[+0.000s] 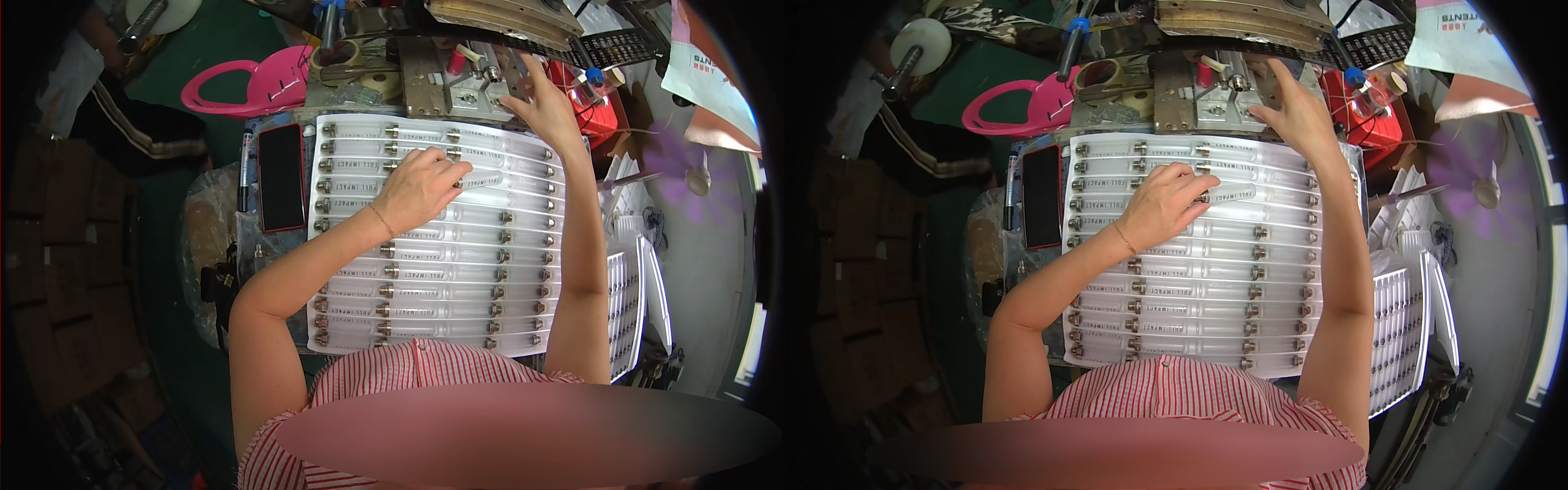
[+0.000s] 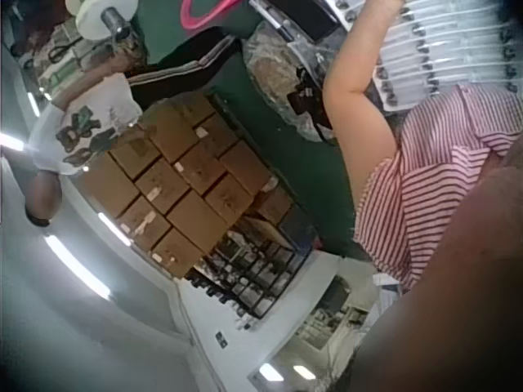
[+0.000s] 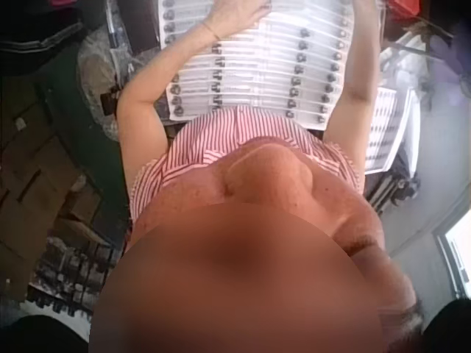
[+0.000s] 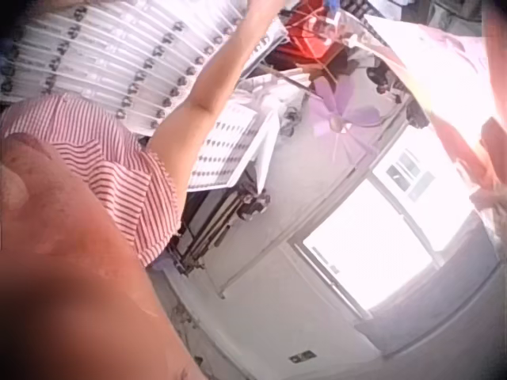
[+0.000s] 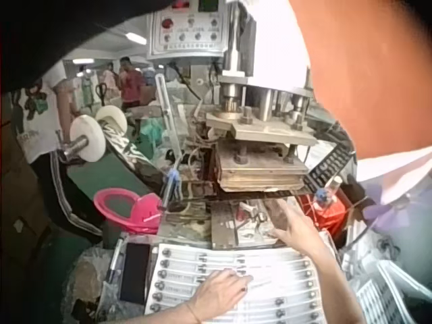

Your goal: The recorder is placing small glass tube components into a multi-row testing or storage rack.

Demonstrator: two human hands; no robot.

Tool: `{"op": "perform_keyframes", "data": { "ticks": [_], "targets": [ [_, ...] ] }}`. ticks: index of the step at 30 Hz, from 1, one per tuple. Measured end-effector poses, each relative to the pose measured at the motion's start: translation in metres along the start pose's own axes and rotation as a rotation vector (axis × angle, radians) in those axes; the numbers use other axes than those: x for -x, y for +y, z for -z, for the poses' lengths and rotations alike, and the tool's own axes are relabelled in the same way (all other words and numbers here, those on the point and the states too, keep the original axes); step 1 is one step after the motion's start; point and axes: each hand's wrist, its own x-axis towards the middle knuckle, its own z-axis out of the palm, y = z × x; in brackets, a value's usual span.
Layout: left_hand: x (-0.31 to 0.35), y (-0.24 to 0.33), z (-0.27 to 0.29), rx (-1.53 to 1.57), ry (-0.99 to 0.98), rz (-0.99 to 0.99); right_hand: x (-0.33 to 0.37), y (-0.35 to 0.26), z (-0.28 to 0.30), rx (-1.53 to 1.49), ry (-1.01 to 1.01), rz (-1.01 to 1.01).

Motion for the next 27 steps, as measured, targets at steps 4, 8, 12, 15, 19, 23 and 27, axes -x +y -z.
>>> {"op": "perform_keyframes", "data": {
  "ticks": [4, 8, 12, 15, 19, 23, 27],
  "targets": [
    [0.000, -0.003, -0.003, 0.023, 0.032, -0.004, 0.054, -0.003, 0.023, 0.012, 0.002, 0.172],
    [-0.008, -0.009, -0.009, 0.031, 0.031, -0.036, 0.117, -0.020, 0.018, -0.014, -0.228, 0.329],
    [-0.020, -0.011, -0.012, -0.135, -0.096, -0.038, 0.145, -0.030, 0.006, 0.036, -0.242, 0.386],
    [-0.022, -0.004, -0.005, -0.261, -0.136, -0.046, 0.149, -0.032, 0.004, 0.071, -0.190, 0.425],
    [0.001, 0.008, 0.020, -0.173, 0.104, -0.210, 0.148, -0.030, 0.011, -0.103, -0.151, 0.320],
    [0.039, 0.001, 0.064, -0.144, 0.037, -0.150, 0.132, -0.004, 0.039, -0.364, -0.053, 0.154],
    [0.061, -0.005, 0.099, -0.156, 0.099, -0.001, 0.121, 0.035, 0.058, -0.385, 0.053, -0.034]
  ]
}}
